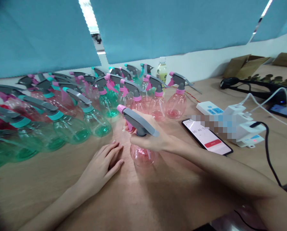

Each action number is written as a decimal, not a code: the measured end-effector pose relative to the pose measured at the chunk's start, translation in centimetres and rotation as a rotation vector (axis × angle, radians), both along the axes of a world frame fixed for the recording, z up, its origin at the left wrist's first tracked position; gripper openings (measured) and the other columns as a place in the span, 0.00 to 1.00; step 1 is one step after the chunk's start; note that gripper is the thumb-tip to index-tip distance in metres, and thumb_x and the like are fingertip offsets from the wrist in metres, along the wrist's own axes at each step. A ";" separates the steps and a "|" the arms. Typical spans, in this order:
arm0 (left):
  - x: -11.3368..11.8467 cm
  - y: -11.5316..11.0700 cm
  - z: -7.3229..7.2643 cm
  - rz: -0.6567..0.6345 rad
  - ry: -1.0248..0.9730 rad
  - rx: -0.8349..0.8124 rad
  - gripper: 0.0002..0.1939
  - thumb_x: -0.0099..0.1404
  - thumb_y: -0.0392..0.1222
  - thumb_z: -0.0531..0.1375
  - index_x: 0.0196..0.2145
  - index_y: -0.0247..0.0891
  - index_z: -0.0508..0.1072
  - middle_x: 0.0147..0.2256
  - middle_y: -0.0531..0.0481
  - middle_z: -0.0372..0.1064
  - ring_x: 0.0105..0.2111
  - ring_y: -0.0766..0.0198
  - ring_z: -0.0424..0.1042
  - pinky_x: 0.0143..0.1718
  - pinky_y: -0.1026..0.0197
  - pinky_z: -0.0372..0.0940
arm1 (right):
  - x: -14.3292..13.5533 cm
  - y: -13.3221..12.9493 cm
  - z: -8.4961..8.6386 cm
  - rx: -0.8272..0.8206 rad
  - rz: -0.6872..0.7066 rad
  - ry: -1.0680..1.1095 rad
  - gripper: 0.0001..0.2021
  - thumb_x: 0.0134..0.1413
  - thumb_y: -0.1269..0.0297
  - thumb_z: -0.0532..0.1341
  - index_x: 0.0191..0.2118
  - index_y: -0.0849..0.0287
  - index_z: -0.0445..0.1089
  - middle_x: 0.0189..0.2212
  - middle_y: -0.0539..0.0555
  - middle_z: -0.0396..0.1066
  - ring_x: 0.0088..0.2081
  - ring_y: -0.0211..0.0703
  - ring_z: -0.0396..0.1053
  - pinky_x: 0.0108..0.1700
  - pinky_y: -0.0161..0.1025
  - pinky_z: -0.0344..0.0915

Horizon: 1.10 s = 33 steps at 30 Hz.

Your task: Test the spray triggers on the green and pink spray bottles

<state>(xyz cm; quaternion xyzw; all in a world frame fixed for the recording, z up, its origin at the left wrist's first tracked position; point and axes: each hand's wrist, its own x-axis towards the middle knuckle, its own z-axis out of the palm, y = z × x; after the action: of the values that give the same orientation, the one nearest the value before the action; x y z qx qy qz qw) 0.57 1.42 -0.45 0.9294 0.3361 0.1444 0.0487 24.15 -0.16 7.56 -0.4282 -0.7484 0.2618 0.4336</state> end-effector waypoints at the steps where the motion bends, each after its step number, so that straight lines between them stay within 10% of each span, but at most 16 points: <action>1: 0.0 0.0 0.0 0.000 -0.001 -0.004 0.21 0.72 0.49 0.51 0.56 0.33 0.66 0.56 0.36 0.65 0.58 0.47 0.62 0.56 0.43 0.61 | 0.0 0.1 -0.2 0.009 0.004 0.043 0.04 0.37 0.70 0.52 0.25 0.55 0.57 0.24 0.46 0.60 0.24 0.34 0.59 0.25 0.35 0.59; 7: 0.1 -0.1 0.3 0.004 -0.015 -0.016 0.20 0.72 0.48 0.52 0.55 0.33 0.67 0.56 0.36 0.66 0.58 0.47 0.63 0.56 0.43 0.61 | 0.0 0.1 -1.0 -0.068 0.051 0.169 0.18 0.39 0.72 0.54 0.40 0.54 0.70 0.40 0.51 0.72 0.38 0.41 0.73 0.36 0.37 0.70; 16: 0.2 -0.1 0.3 0.011 -0.012 -0.017 0.19 0.72 0.48 0.52 0.55 0.34 0.66 0.56 0.36 0.65 0.58 0.48 0.63 0.56 0.44 0.61 | 0.0 0.4 -1.5 0.002 0.072 0.182 0.36 0.42 0.76 0.55 0.61 0.51 0.60 0.45 0.51 0.75 0.40 0.41 0.74 0.43 0.39 0.72; 33: 0.2 -0.2 0.4 0.017 -0.022 -0.028 0.18 0.72 0.47 0.53 0.54 0.36 0.67 0.56 0.38 0.66 0.58 0.47 0.62 0.56 0.43 0.61 | -0.3 -0.1 -0.5 -0.090 -0.060 0.066 0.03 0.47 0.68 0.58 0.31 0.56 0.68 0.29 0.49 0.69 0.27 0.36 0.63 0.31 0.35 0.65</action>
<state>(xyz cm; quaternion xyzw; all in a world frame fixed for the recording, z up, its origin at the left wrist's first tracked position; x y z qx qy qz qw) 0.74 1.22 -0.08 0.9242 0.3454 0.1501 0.0641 23.82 -0.25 7.06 -0.4606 -0.7079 0.2960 0.4463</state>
